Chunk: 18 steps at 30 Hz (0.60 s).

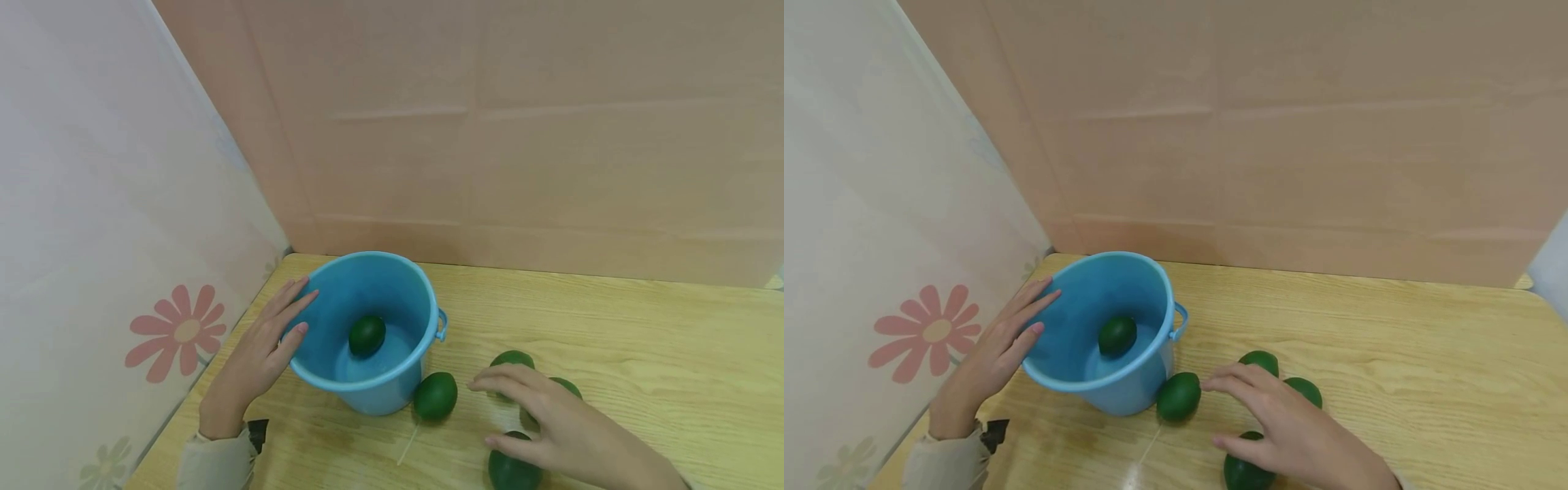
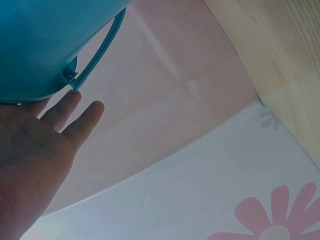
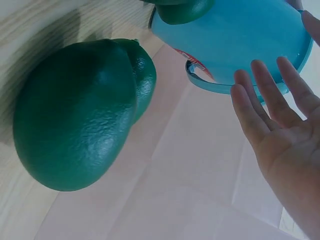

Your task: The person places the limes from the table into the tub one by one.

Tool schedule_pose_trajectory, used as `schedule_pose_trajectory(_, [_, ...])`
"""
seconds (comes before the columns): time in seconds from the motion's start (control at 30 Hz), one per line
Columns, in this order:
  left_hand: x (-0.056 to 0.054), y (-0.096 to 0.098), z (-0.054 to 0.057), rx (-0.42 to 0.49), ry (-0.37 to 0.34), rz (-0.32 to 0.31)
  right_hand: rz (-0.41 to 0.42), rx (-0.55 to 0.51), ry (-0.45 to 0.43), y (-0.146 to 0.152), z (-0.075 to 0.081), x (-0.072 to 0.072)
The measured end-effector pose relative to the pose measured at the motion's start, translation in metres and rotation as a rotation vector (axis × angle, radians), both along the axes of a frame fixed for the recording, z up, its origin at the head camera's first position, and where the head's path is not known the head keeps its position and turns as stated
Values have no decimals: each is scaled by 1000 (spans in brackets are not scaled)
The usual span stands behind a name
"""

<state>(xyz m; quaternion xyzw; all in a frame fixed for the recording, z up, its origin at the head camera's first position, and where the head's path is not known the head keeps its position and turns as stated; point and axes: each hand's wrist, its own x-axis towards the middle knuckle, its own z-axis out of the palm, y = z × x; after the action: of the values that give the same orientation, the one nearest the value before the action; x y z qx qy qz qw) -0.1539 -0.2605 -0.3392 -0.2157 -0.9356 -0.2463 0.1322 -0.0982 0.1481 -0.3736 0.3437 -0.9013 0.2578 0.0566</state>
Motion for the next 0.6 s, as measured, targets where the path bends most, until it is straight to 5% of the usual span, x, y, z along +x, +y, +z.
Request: schedule_pose_trajectory(0.6, [1, 1, 1, 0, -17, 17, 29, -28, 38, 10, -24, 4])
